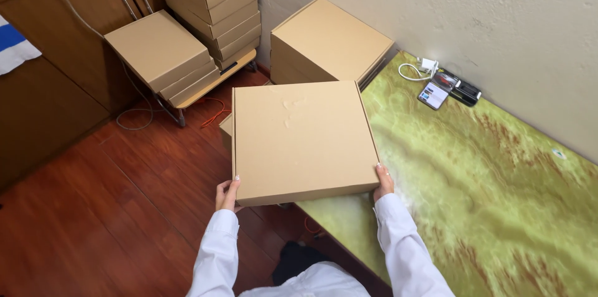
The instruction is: Unpacking a garment from a shipping box and hanging it on a clothing rack in a stockroom environment.
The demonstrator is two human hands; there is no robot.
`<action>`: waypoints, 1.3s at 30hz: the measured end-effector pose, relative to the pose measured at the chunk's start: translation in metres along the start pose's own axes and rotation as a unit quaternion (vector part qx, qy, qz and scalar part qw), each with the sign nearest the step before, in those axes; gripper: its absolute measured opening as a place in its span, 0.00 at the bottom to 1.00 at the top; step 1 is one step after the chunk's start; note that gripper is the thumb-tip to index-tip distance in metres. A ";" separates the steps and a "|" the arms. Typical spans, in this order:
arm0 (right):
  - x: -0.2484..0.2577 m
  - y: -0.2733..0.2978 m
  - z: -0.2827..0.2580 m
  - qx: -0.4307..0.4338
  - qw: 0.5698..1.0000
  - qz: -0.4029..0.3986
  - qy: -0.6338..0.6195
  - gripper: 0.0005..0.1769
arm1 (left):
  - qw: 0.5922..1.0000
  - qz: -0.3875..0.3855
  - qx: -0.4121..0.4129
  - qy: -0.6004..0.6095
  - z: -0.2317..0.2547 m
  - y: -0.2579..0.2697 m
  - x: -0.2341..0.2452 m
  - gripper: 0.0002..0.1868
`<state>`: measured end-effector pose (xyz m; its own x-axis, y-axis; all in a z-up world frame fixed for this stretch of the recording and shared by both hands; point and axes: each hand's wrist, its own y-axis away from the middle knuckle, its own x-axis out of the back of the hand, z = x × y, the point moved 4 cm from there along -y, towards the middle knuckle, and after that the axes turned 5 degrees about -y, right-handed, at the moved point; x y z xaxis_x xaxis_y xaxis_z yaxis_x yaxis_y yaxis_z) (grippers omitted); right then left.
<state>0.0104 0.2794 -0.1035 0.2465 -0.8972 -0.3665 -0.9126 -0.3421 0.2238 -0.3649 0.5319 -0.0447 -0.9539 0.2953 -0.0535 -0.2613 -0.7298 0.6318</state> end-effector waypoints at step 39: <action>-0.145 -0.215 0.020 -0.014 0.973 0.201 -0.112 0.32 | 0.994 -0.092 -0.006 0.064 0.297 -0.355 -0.260 0.28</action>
<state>0.1643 0.4886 -0.1166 -0.2094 -0.8773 -0.4319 -0.9108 0.0143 0.4127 0.0195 0.8972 -0.0255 -0.9010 0.3432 -0.2655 -0.4332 -0.6788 0.5929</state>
